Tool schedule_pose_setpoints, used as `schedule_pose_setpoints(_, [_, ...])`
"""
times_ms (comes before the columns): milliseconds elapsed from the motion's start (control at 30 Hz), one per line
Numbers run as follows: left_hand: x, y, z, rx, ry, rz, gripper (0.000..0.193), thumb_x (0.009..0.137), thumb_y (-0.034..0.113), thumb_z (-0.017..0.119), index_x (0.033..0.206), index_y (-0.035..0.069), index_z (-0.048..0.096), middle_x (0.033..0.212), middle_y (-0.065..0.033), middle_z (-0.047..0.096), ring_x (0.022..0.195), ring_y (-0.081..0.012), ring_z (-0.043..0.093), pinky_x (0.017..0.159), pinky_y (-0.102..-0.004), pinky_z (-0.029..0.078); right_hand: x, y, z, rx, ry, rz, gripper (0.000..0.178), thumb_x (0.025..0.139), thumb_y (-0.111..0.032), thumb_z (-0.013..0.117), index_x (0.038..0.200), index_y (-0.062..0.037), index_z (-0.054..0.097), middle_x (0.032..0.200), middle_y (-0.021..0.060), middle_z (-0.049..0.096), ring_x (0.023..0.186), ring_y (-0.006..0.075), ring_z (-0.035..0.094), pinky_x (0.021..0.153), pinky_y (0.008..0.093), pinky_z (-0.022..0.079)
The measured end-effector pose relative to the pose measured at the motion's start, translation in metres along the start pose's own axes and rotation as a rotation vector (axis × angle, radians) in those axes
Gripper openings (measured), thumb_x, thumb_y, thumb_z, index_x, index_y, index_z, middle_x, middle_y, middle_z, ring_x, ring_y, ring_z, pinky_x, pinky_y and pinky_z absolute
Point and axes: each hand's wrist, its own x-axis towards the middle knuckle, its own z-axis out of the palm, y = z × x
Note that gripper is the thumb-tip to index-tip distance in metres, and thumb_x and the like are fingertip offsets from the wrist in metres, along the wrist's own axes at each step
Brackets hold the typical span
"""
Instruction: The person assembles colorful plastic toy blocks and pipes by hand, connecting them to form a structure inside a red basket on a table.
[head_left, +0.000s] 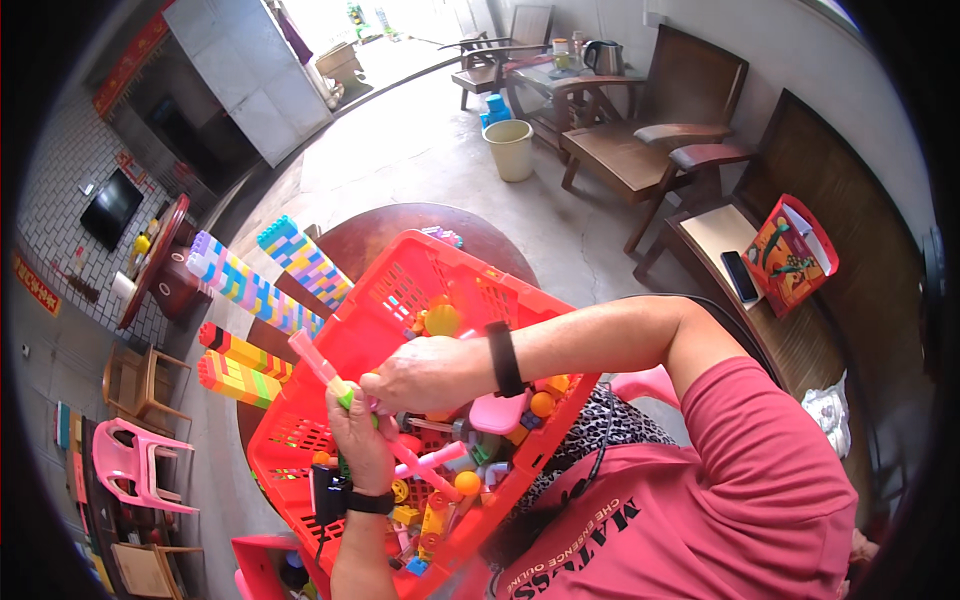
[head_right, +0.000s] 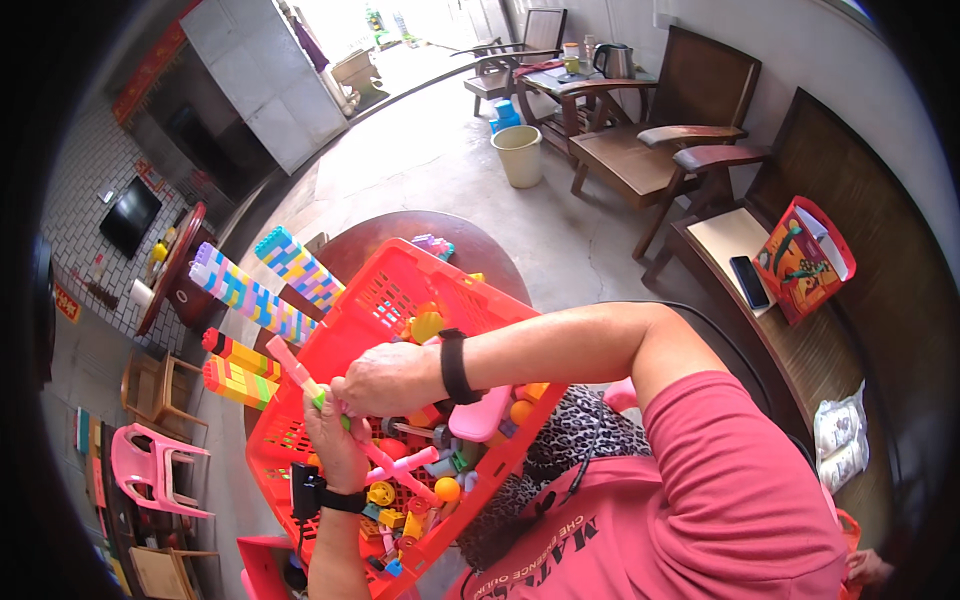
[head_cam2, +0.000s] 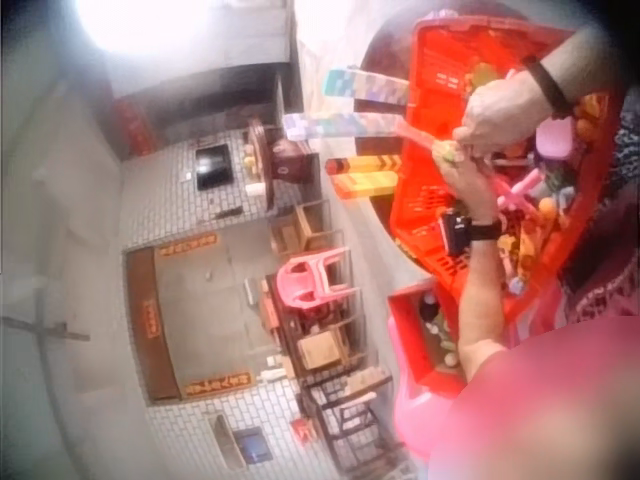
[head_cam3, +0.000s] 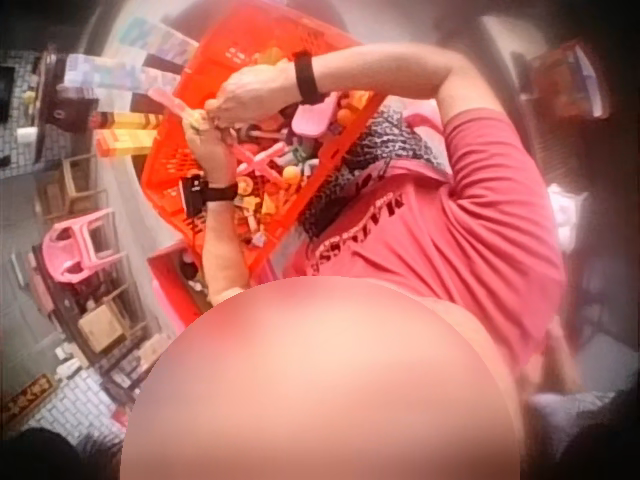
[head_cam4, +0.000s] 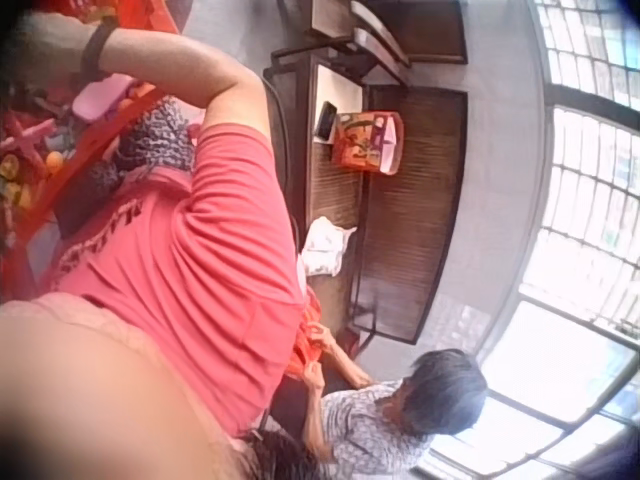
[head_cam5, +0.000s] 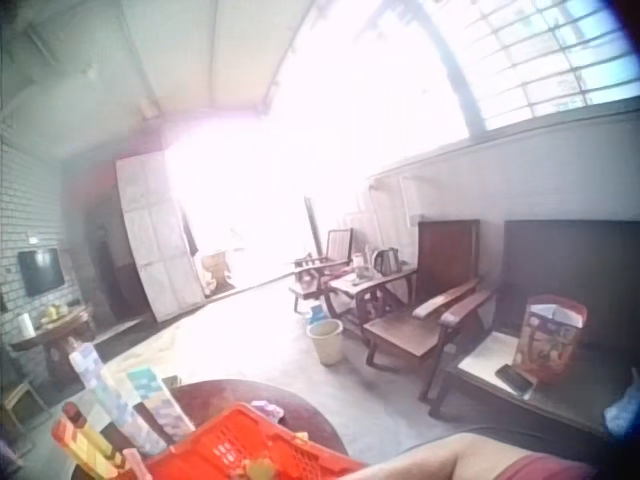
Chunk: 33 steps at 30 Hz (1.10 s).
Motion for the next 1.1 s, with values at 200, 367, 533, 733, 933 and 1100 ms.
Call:
schedule_pose_setpoints(200, [0.007, 0.003, -0.01, 0.082, 0.041, -0.002, 0.018, 0.1, 0.027, 0.053, 0.092, 0.011, 0.049, 0.067, 0.0015, 0.051, 0.047, -0.0038, 0.045, 0.039, -0.0177, 0.034, 0.005, 0.004, 0.009, 0.018, 0.042, -0.006, 0.022, 0.089, -0.022, 0.054, 0.089, 0.0005, 0.057, 0.08, 0.0189, 0.066, 0.079, 0.0368, 0.067, 0.064, 0.0461, 0.052])
schedule_pose_setpoints(367, [0.011, 0.007, -0.021, 0.051, 0.029, -0.017, 0.018, 0.098, 0.026, 0.056, 0.093, 0.01, 0.051, 0.064, 0.0002, 0.053, 0.045, -0.0041, 0.044, 0.04, -0.0181, 0.036, 0.0, 0.004, 0.0, -0.124, -0.038, 0.085, 0.022, 0.088, -0.022, 0.056, 0.092, -0.0007, 0.057, 0.077, 0.0174, 0.065, 0.077, 0.036, 0.067, 0.065, 0.0448, 0.053])
schedule_pose_setpoints(533, [0.015, 0.009, -0.031, 0.04, 0.037, -0.013, 0.019, 0.099, 0.028, 0.055, 0.095, 0.01, 0.05, 0.065, -0.0001, 0.053, 0.045, -0.0041, 0.044, 0.041, -0.0194, 0.038, -0.024, 0.002, -0.012, -0.276, -0.01, 0.111, 0.026, 0.088, -0.028, 0.056, 0.095, -0.0026, 0.057, 0.073, 0.0169, 0.064, 0.075, 0.0349, 0.067, 0.061, 0.0449, 0.051])
schedule_pose_setpoints(733, [0.038, 0.014, -0.065, 0.02, 0.12, -0.177, 0.018, 0.099, 0.023, 0.054, 0.108, 0.009, 0.049, 0.079, -0.0031, 0.058, 0.057, -0.0084, 0.052, 0.05, -0.0224, 0.045, -0.031, -0.005, 0.004, -0.457, 0.033, -0.025, 0.038, 0.085, -0.036, 0.06, 0.114, -0.0119, 0.052, 0.093, 0.0111, 0.058, 0.091, 0.0285, 0.061, 0.079, 0.0454, 0.046])
schedule_pose_setpoints(933, [0.048, -0.008, -0.106, 0.209, 0.007, -0.296, 0.032, 0.096, 0.011, 0.054, 0.126, 0.006, 0.043, 0.099, -0.0066, 0.059, 0.075, -0.0103, 0.056, 0.055, -0.0221, 0.046, -0.11, -0.005, -0.035, -0.61, 0.326, -0.018, 0.037, 0.08, -0.032, 0.068, 0.11, -0.0115, 0.059, 0.106, 0.0111, 0.056, 0.099, 0.0275, 0.059, 0.088, 0.044, 0.045])
schedule_pose_setpoints(1100, [0.054, -0.013, -0.123, 0.246, 0.134, -0.135, 0.053, 0.093, 0.009, 0.056, 0.141, 0.004, 0.035, 0.126, -0.0104, 0.048, 0.099, -0.0107, 0.051, 0.074, -0.0259, 0.043, -0.262, 0.01, -0.109, -1.056, 0.327, 0.517, 0.028, 0.081, -0.024, 0.068, 0.102, -0.0079, 0.06, 0.097, 0.0109, 0.06, 0.086, 0.0299, 0.062, 0.076, 0.0399, 0.051])
